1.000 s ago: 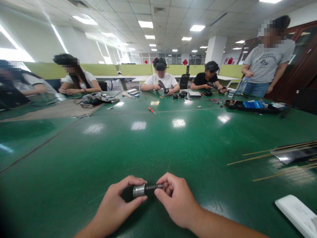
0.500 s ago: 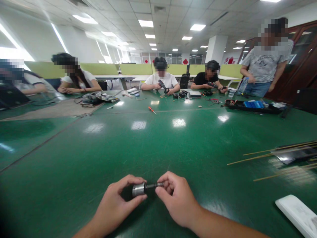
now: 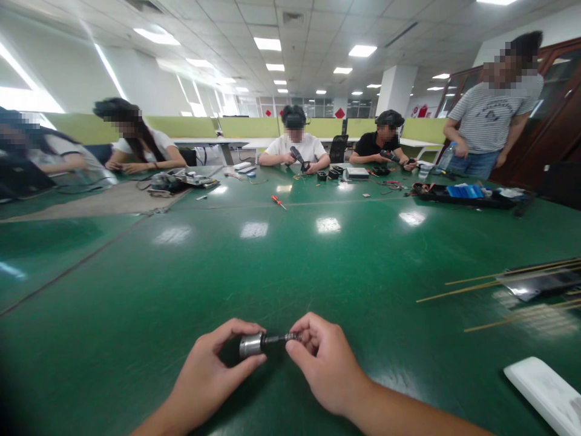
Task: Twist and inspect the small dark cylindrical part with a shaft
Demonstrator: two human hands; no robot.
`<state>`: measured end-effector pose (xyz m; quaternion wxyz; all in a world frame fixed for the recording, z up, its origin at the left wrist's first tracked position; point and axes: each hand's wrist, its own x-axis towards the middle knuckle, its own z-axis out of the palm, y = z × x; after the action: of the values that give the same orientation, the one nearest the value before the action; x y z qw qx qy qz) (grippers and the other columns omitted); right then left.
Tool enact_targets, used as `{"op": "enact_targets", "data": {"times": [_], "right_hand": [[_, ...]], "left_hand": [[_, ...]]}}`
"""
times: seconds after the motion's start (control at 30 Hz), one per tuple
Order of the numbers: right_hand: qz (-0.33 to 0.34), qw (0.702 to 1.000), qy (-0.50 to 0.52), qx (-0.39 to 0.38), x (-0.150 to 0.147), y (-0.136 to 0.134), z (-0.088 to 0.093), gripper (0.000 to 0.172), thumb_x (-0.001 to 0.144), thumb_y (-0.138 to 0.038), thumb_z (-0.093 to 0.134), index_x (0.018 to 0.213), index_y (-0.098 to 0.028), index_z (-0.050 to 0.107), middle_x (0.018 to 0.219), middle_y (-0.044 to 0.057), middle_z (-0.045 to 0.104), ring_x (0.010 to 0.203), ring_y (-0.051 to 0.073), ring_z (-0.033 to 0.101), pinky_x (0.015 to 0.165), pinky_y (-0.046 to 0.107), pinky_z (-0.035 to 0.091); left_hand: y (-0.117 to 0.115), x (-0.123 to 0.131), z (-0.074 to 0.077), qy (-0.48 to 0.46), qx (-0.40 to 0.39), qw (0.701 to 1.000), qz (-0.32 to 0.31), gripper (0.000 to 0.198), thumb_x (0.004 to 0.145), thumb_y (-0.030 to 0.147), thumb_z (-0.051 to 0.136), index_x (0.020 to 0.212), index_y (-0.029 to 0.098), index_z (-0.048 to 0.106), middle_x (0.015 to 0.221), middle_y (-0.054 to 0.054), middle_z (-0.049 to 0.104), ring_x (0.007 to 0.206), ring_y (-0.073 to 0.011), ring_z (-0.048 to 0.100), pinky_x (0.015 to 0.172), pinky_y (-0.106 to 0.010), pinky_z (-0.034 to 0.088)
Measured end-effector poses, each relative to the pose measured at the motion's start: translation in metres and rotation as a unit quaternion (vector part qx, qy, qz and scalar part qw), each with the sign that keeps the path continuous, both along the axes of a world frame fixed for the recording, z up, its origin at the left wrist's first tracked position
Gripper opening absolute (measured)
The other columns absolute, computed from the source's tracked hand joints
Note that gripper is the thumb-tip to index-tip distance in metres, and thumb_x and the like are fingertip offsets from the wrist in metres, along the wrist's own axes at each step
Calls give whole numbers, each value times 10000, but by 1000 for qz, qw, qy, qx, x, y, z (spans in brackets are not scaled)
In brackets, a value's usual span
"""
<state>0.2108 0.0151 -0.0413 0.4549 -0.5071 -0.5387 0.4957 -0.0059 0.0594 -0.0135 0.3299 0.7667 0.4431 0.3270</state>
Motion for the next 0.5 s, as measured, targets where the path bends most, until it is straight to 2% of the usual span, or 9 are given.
{"op": "enact_targets", "data": {"times": [0.17,0.27,0.4,0.5], "right_hand": [[-6,1000,-5,1,0,0,2,117,878,-275,647,894,-162,625,643,-45,519,572,103,480,533,227,361],[-13,1000,11,-5,-1,1,2,149,876,-307,659,894,-167,613,645,-44,536,538,91,468,503,215,344],[-49,996,76,-12,-1,3,2,322,904,-490,619,905,-172,571,633,-35,583,442,69,417,431,201,272],[-76,990,115,-20,-1,4,3,501,910,-657,509,826,-166,562,569,-22,585,382,68,387,394,204,241]], "left_hand": [[1,0,1,5,-30,1000,2,177,777,296,740,937,239,690,888,0,728,840,-201,679,775,-295,492],[1,-1,-1,3,-49,999,-5,234,825,357,699,1038,260,693,987,-14,733,922,-218,677,840,-315,495],[5,-2,-4,-7,-49,999,23,305,864,409,659,1140,281,681,1152,-32,711,1079,-251,644,971,-351,456],[10,-4,-9,-34,-59,995,75,306,871,440,653,1117,259,647,1065,-34,704,982,-238,651,888,-333,476]]}}
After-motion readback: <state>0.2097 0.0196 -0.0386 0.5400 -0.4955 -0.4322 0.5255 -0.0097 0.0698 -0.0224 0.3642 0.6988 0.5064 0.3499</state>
